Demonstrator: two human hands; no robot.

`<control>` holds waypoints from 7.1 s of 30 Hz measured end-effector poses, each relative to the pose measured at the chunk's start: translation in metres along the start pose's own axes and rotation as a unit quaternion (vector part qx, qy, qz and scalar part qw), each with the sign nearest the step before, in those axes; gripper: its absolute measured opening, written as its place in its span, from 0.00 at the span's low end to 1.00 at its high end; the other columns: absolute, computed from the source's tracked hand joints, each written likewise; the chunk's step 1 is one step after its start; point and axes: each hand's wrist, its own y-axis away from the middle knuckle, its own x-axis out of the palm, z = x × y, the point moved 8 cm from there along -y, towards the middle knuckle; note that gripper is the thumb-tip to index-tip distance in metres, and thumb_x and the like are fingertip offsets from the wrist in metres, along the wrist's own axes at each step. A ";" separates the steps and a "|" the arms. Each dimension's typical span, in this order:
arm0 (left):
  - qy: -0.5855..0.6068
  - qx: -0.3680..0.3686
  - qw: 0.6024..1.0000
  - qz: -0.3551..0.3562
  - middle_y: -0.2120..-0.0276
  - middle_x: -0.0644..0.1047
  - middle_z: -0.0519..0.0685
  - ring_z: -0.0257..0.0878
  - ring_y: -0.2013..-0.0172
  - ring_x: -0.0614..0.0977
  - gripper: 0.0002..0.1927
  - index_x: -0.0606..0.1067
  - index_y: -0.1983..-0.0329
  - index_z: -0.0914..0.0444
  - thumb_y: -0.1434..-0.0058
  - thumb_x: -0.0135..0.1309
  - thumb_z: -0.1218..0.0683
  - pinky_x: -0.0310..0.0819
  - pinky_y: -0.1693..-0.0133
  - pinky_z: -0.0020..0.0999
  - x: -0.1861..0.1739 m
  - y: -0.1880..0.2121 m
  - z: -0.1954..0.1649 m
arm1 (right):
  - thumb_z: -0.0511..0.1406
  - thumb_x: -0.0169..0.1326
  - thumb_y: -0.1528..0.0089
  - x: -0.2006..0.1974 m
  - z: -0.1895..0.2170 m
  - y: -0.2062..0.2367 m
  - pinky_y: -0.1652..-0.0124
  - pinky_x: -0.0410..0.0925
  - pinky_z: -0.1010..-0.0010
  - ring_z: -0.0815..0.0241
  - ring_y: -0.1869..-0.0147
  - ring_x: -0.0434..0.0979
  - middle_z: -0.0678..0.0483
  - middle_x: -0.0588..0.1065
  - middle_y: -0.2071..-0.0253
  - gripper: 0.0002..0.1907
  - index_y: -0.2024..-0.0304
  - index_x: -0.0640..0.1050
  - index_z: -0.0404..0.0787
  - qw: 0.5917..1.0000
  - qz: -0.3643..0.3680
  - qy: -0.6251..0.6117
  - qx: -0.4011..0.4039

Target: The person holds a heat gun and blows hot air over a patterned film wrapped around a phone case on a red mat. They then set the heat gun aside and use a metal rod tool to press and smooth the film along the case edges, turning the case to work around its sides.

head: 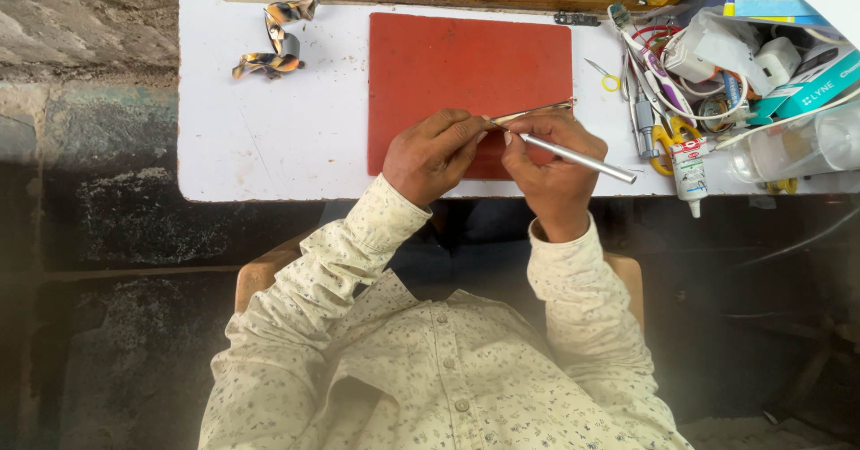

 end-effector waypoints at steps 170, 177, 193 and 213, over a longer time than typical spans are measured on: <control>0.040 -0.031 0.999 -0.018 0.60 0.80 0.50 0.45 0.63 0.85 0.11 0.75 0.53 0.63 0.36 0.63 0.58 0.80 0.63 0.36 0.001 -0.007 0.006 | 0.29 0.65 0.38 0.003 -0.022 -0.093 0.51 0.77 0.71 0.60 0.51 0.84 0.49 0.82 0.55 0.09 0.56 0.82 0.33 0.937 0.336 -0.089 -0.012; 0.094 -0.079 0.992 -0.021 0.60 0.82 0.52 0.45 0.61 0.86 0.11 0.74 0.54 0.63 0.36 0.64 0.58 0.83 0.60 0.34 0.000 -0.006 0.016 | 0.29 0.66 0.34 -0.033 -0.031 -0.050 0.62 0.68 0.81 0.66 0.60 0.78 0.48 0.81 0.58 0.09 0.53 0.82 0.31 0.992 0.107 -0.068 0.019; 0.271 -0.136 0.952 0.023 0.54 0.83 0.54 0.41 0.53 0.87 0.10 0.80 0.54 0.68 0.38 0.64 0.64 0.85 0.50 0.33 0.011 0.002 0.036 | 0.23 0.59 0.42 -0.001 0.013 -0.043 0.50 0.78 0.69 0.54 0.53 0.86 0.45 0.82 0.58 0.08 0.60 0.81 0.33 0.965 0.233 -0.083 -0.085; 0.272 -0.143 0.951 0.027 0.54 0.83 0.54 0.41 0.53 0.87 0.10 0.80 0.53 0.67 0.38 0.63 0.64 0.86 0.50 0.31 0.013 -0.001 0.031 | 0.25 0.62 0.42 0.003 0.017 -0.049 0.57 0.78 0.71 0.57 0.57 0.85 0.48 0.82 0.60 0.07 0.60 0.82 0.35 0.952 0.272 -0.039 -0.134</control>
